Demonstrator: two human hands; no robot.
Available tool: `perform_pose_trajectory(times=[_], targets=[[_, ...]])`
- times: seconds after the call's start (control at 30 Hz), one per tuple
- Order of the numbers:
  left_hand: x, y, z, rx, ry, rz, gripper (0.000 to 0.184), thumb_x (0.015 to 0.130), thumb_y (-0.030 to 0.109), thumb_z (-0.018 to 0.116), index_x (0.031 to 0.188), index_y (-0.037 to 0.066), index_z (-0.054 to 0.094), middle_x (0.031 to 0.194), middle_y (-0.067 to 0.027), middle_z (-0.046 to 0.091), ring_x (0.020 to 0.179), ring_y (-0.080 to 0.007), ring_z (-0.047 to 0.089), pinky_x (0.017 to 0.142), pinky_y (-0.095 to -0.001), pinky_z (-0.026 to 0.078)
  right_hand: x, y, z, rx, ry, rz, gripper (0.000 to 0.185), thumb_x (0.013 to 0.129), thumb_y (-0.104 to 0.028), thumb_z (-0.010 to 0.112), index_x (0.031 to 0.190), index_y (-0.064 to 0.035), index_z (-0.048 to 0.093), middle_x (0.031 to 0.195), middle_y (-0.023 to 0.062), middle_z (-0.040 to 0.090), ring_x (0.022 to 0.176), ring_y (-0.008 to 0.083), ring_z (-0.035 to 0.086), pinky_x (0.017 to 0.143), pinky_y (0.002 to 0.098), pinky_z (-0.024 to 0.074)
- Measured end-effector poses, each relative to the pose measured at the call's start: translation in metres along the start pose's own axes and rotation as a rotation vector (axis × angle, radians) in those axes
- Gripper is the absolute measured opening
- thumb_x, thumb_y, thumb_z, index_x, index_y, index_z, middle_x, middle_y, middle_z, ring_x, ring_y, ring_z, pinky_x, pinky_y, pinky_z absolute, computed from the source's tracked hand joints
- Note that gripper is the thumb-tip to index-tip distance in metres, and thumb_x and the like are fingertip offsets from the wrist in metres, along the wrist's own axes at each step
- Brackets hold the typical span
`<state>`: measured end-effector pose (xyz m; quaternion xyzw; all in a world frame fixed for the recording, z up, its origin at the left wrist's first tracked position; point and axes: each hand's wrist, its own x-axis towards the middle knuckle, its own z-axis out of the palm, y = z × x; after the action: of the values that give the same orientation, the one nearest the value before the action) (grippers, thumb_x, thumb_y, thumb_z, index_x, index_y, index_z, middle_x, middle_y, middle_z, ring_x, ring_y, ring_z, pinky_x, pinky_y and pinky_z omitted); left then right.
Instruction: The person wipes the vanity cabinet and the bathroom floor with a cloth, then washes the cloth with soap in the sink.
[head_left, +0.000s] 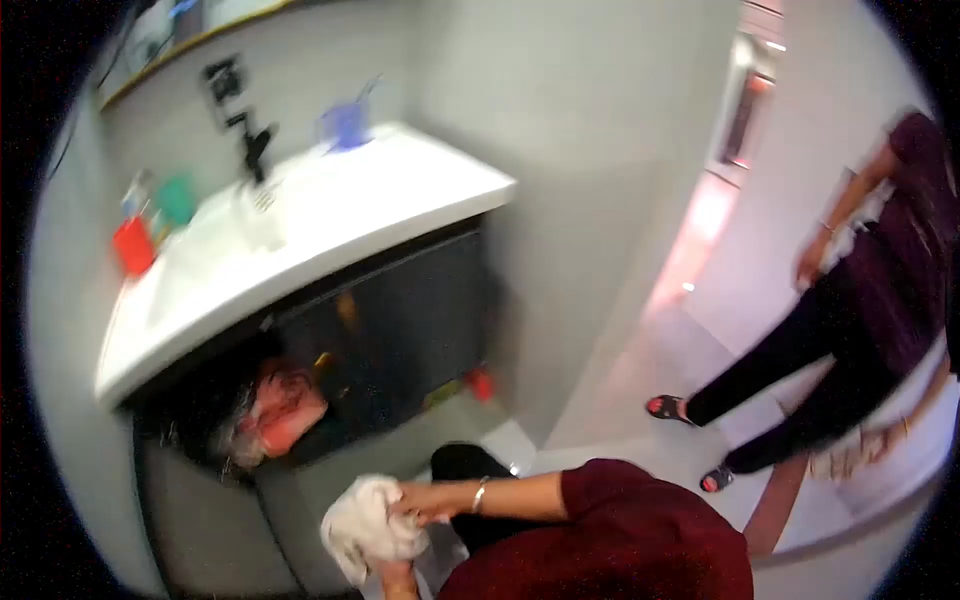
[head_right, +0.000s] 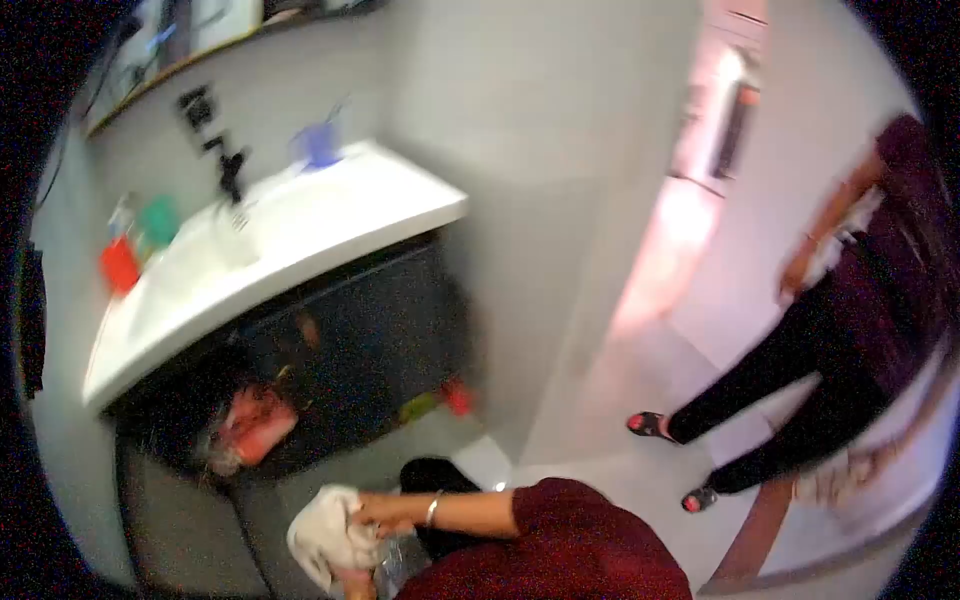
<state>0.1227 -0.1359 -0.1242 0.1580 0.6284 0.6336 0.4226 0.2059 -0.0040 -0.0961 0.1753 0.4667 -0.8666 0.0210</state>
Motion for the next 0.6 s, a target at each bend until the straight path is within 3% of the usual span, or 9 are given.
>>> perform_pose_trajectory(times=[0.03,0.07,0.1,0.13,0.2,0.23,0.3,0.43,0.6], targets=[[-0.006,-0.011,-0.008,0.240,-0.018,0.072,0.044,0.091,0.041,0.042,0.119,0.009,0.046,0.110,-0.0078,0.052,0.099,-0.0251,0.050,0.080,-0.0403,0.047,-0.028,-0.030,0.012,-0.160,0.046,0.101,0.042,0.087,-0.024,0.061,0.125,-0.0116,0.048,0.100,0.0022,0.062,0.079,0.0120,0.059,0.051,0.0231,0.0483],[-0.009,-0.019,-0.017,0.546,-0.043,0.172,0.046,0.091,0.044,0.041,0.120,0.009,0.045,0.110,-0.0079,0.052,0.100,-0.0259,0.050,0.080,-0.0415,0.048,-0.022,-0.040,0.007,-0.349,0.016,0.118,0.035,0.086,-0.029,0.063,0.113,-0.0077,0.057,0.087,0.0046,0.065,0.077,0.0134,0.060,0.054,0.0284,0.0495],[-0.015,-0.018,-0.019,0.704,-0.043,0.269,0.048,0.091,0.046,0.040,0.122,0.009,0.044,0.111,-0.0080,0.051,0.100,-0.0266,0.050,0.080,-0.0426,0.048,-0.032,-0.078,0.006,-1.061,0.033,0.097,0.027,0.084,-0.029,0.065,0.096,-0.0049,0.064,0.078,0.0090,0.066,0.078,0.0170,0.062,0.065,0.0346,0.0517],[-0.019,-0.012,-0.025,0.685,-0.048,0.311,0.051,0.091,0.048,0.039,0.123,0.010,0.044,0.112,-0.0082,0.051,0.101,-0.0274,0.050,0.081,-0.0438,0.048,-0.036,-0.097,-0.002,-1.257,0.165,-0.109,0.022,0.080,-0.025,0.068,0.086,-0.0044,0.066,0.078,0.0112,0.065,0.074,0.0220,0.063,0.070,0.0374,0.0502],[-0.030,0.022,-0.034,-0.382,-0.147,0.226,0.051,0.088,0.045,0.042,0.125,0.011,0.047,0.116,-0.0122,0.055,0.099,-0.0310,0.054,0.083,-0.0452,0.046,-0.028,-0.133,-0.013,-1.232,0.679,-0.541,0.016,0.076,-0.017,0.069,0.080,-0.0038,0.060,0.073,0.0122,0.062,0.068,0.0247,0.061,0.064,0.0359,0.0493],[-0.051,0.042,-0.031,-1.066,-0.300,0.014,0.047,0.086,0.038,0.050,0.124,0.011,0.051,0.115,-0.0111,0.057,0.099,-0.0301,0.056,0.086,-0.0422,0.045,-0.030,-0.151,-0.020,-1.136,0.808,-0.745,0.025,0.076,-0.020,0.070,0.084,-0.0032,0.054,0.077,0.0135,0.060,0.068,0.0311,0.061,0.063,0.0410,0.0487],[-0.048,0.039,-0.044,-0.938,-0.271,0.105,0.052,0.088,0.044,0.044,0.128,0.011,0.046,0.121,-0.0122,0.054,0.104,-0.0316,0.054,0.091,-0.0464,0.043,-0.027,-0.192,-0.017,-1.177,1.006,-1.049,0.035,0.077,-0.024,0.072,0.094,-0.0028,0.049,0.080,0.0123,0.059,0.069,0.0288,0.061,0.061,0.0386,0.0492],[-0.046,0.030,-0.062,-1.216,-0.061,0.055,0.059,0.091,0.052,0.037,0.135,0.012,0.039,0.132,-0.0124,0.046,0.115,-0.0342,0.048,0.094,-0.0515,0.042,-0.003,-0.213,0.023,-1.279,0.989,-1.065,0.042,0.073,-0.026,0.077,0.092,-0.0030,0.047,0.075,0.0106,0.060,0.063,0.0223,0.061,0.058,0.0329,0.0499],[-0.053,0.009,-0.078,-1.011,-0.074,0.281,0.051,0.094,0.043,0.039,0.134,0.012,0.039,0.137,-0.0098,0.042,0.123,-0.0323,0.042,0.105,-0.0490,0.034,0.033,-0.214,0.030,-1.409,1.177,-1.125,0.033,0.075,-0.023,0.073,0.084,-0.0031,0.047,0.071,0.0142,0.059,0.061,0.0317,0.060,0.054,0.0385,0.0493]])
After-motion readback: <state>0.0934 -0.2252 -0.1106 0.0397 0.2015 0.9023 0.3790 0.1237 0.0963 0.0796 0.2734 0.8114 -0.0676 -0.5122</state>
